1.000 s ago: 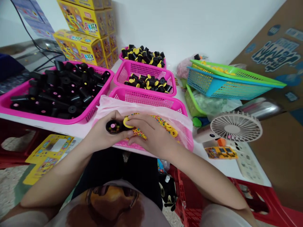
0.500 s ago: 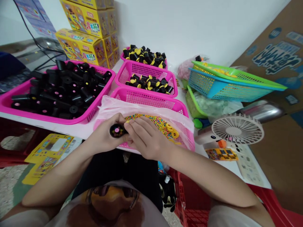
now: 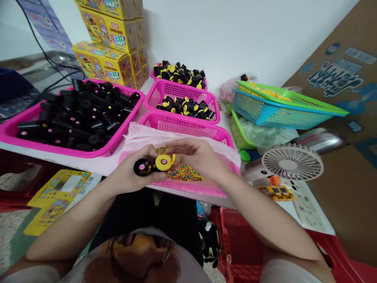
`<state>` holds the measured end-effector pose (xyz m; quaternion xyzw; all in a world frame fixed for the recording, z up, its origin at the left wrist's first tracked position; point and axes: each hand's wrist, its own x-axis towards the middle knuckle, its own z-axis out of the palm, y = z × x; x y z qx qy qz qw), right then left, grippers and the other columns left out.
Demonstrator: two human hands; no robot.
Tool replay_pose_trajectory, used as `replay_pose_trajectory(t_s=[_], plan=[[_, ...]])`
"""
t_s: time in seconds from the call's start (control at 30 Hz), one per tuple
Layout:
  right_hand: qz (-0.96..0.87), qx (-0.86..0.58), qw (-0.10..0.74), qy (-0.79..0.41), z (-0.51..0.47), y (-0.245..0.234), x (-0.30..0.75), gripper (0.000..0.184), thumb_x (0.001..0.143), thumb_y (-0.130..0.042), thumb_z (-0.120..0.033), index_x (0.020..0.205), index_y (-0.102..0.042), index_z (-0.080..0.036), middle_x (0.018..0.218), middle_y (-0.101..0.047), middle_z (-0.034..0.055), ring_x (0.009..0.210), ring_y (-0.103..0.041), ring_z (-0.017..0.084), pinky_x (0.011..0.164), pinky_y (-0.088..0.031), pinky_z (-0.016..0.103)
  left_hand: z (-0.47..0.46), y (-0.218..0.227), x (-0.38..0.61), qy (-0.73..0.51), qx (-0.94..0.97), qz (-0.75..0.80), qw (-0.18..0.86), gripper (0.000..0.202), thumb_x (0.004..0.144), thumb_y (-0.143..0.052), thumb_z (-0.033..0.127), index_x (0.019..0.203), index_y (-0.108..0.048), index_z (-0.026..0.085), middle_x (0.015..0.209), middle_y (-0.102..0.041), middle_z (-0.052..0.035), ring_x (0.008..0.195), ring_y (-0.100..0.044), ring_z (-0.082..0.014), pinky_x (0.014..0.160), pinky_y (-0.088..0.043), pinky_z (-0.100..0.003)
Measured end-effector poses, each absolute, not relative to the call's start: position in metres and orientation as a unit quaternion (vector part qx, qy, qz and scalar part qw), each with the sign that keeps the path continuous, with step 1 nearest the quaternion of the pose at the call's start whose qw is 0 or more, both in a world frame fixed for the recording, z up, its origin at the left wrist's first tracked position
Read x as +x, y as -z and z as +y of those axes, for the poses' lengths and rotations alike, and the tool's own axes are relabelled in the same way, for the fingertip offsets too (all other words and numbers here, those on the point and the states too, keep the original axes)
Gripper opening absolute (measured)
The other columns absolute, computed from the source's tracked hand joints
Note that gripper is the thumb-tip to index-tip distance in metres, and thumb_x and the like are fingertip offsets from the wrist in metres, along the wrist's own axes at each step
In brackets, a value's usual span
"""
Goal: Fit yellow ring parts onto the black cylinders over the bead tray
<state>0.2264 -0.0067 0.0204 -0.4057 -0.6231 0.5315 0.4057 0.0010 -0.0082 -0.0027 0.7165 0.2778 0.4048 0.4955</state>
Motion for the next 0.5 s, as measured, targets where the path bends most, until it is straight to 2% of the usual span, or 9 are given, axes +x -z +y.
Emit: replay_pose_trajectory(t_s=[0.07, 0.1, 0.2, 0.33, 0.43, 0.5], plan=[[-0.528, -0.401, 0.345, -0.664, -0.006, -0.021, 0.221, 0.047, 0.069, -0.095, -0.040, 0.110, -0.079, -0.024, 0.102, -0.081, 0.0040, 0.086, -0.078, 0.018, 0.074, -0.067, 0.031, -0.009, 0.001, 0.000, -0.404, 0.729, 0.275, 0.480, 0.033, 0.080, -0.082, 0.033, 0.087, -0.053, 0.020, 0.087, -0.067, 0.0008, 0.077, -0.061, -0.0135, 0.069, -0.048, -0.025], [-0.482, -0.402, 0.309, -0.715, -0.006, -0.021, 0.219, 0.050, 0.068, -0.096, -0.043, 0.110, -0.079, -0.022, 0.102, -0.080, 0.0051, 0.086, -0.078, 0.018, 0.074, -0.067, 0.030, -0.009, 0.001, 0.000, -0.402, 0.731, 0.276, 0.477, 0.032, 0.081, -0.082, 0.034, 0.087, -0.053, 0.020, 0.086, -0.066, 0.0013, 0.075, -0.060, -0.0131, 0.068, -0.047, -0.024], [-0.395, -0.407, 0.251, -0.784, -0.008, -0.023, 0.212, 0.044, 0.066, -0.097, -0.042, 0.097, -0.080, -0.016, 0.095, -0.080, 0.0059, 0.083, -0.075, 0.014, 0.077, -0.064, 0.025, -0.009, 0.000, 0.000, -0.392, 0.733, 0.288, 0.474, 0.033, 0.080, -0.083, 0.034, 0.088, -0.055, 0.019, 0.082, -0.065, 0.0024, 0.072, -0.059, -0.0128, 0.067, -0.048, -0.024], [-0.402, -0.420, 0.303, -0.755, -0.013, -0.018, 0.205, 0.037, 0.065, -0.098, -0.035, 0.093, -0.081, -0.017, 0.092, -0.080, 0.0038, 0.082, -0.073, 0.011, 0.078, -0.060, 0.020, -0.006, 0.003, -0.001, -0.394, 0.725, 0.304, 0.476, 0.028, 0.077, -0.085, 0.029, 0.091, -0.063, 0.019, 0.089, -0.071, 0.0003, 0.078, -0.065, -0.0151, 0.071, -0.051, -0.026], [-0.443, -0.419, 0.328, -0.721, -0.005, -0.018, 0.207, 0.039, 0.067, -0.096, -0.036, 0.097, -0.080, -0.018, 0.095, -0.080, 0.0040, 0.085, -0.074, 0.014, 0.082, -0.062, 0.025, -0.003, 0.005, 0.000, -0.415, 0.712, 0.319, 0.468, 0.029, 0.080, -0.082, 0.027, 0.105, -0.070, 0.019, 0.106, -0.077, -0.0049, 0.092, -0.070, -0.0187, 0.083, -0.054, -0.030], [-0.462, -0.425, 0.378, -0.680, 0.010, -0.024, 0.214, 0.040, 0.069, -0.095, -0.040, 0.098, -0.078, -0.018, 0.098, -0.079, 0.0058, 0.088, -0.074, 0.017, 0.086, -0.064, 0.029, -0.002, 0.005, 0.000, -0.442, 0.695, 0.327, 0.463, 0.035, 0.082, -0.080, 0.029, 0.114, -0.070, 0.019, 0.115, -0.078, -0.0074, 0.098, -0.071, -0.0201, 0.087, -0.055, -0.032]])
